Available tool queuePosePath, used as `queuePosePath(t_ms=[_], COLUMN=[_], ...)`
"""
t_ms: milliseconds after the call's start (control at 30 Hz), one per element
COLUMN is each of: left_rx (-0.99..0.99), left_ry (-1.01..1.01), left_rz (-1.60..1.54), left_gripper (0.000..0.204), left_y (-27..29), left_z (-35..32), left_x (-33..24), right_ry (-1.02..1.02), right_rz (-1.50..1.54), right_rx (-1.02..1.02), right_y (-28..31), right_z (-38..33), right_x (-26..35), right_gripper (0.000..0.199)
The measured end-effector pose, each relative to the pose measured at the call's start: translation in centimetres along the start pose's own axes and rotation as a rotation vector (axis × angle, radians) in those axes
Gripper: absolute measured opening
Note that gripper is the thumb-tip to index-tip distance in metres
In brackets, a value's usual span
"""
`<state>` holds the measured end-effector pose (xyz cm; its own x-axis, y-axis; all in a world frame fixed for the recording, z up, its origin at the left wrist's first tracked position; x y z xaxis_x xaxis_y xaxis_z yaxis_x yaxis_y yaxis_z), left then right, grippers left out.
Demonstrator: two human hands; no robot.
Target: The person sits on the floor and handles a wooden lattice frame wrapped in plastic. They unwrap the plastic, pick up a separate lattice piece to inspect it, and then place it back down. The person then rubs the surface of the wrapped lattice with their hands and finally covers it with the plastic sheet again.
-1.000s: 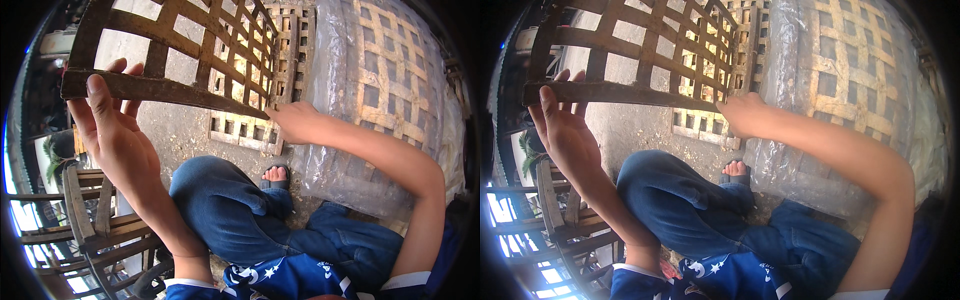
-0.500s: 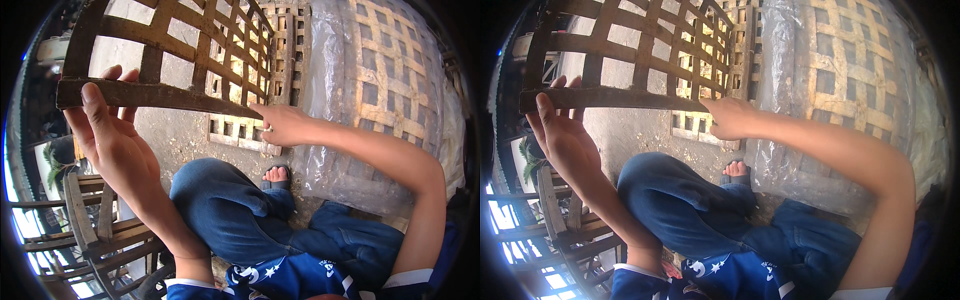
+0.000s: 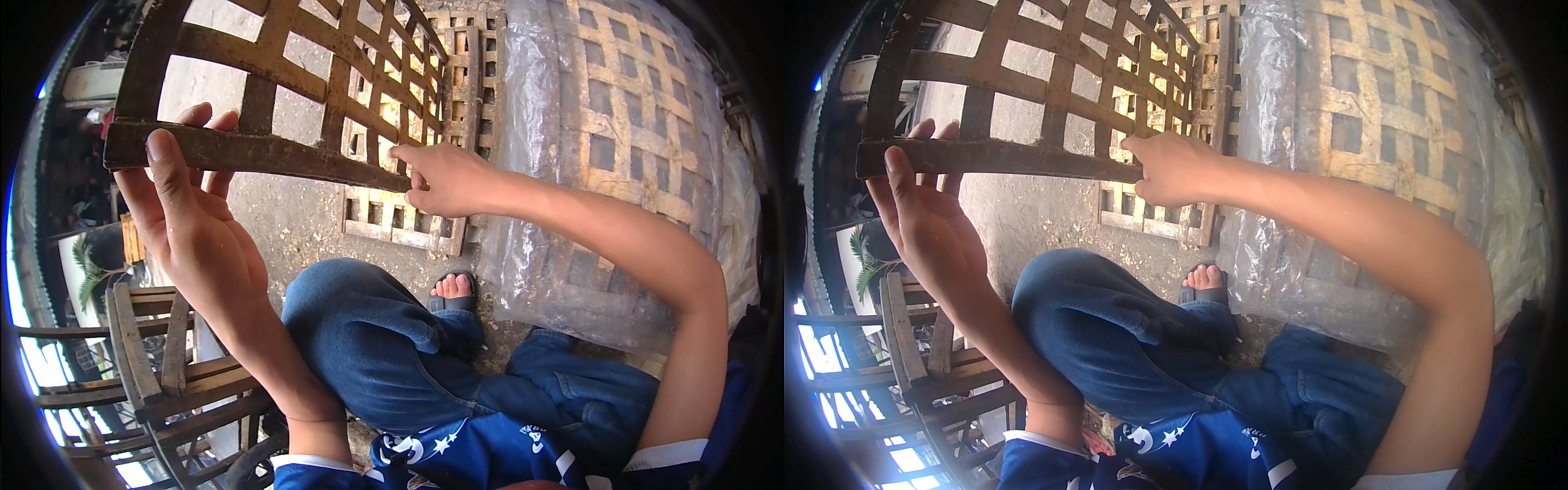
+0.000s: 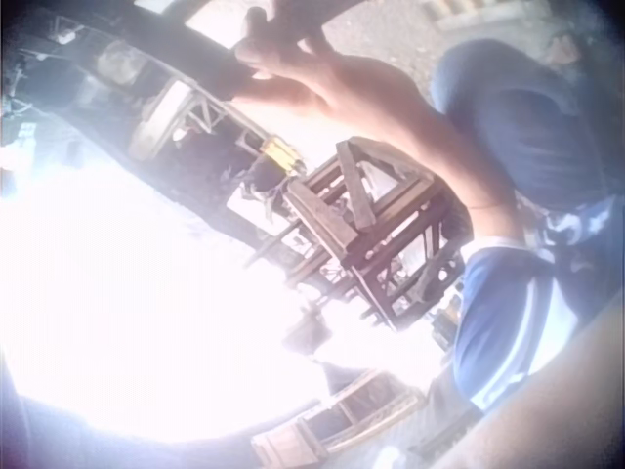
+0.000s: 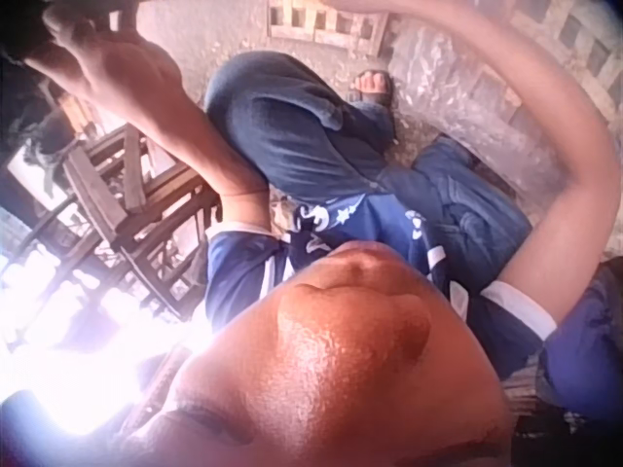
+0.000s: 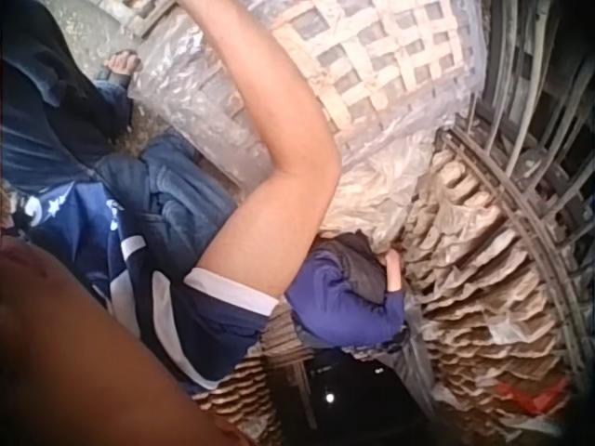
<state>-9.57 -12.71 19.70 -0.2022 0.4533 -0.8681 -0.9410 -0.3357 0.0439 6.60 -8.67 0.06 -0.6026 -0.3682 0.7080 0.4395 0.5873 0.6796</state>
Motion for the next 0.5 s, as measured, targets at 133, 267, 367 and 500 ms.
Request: queuePosePath(t_ms=[133, 267, 367, 500], left_rx=[-0.001, 0.026, 0.013, 0.000], left_ry=[0.004, -0.007, -0.007, 0.002], left_rz=[0.006, -0.019, 0.007, -0.004], left_gripper=[0.043, 0.043, 0.042, 0.040], left_y=[-0.3, -0.4, -0.3, -0.5], left_z=[0.0, -0.1, -0.1, 0.0], left_x=[0.0, 0.1, -0.3, 0.0], right_ry=[0.097, 0.052, 0.104, 0.215], right_rz=[0.093, -0.028, -0.101, -0.140], right_rx=[0.074, 0.114, -0.025, -0.259], right_y=[-0.8, 0.4, 1.0, -0.6], right_z=[0.0, 0.5, 0.4, -0.3], right_x=[-1.0, -2.0, -2.1, -2.5], right_gripper=[0.064, 0.064, 0.062, 0.049])
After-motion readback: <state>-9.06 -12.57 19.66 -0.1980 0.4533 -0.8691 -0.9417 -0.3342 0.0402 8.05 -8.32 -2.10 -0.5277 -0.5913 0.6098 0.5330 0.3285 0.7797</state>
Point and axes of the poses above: each hand's wrist, its own z-axis towards the middle knuckle, its own y-axis out of the back of the hand, x = y × z, the point moved 2 cm from there along z, towards the middle knuckle, and after that the axes turned 14 degrees about -z, right-handed, at the moved point
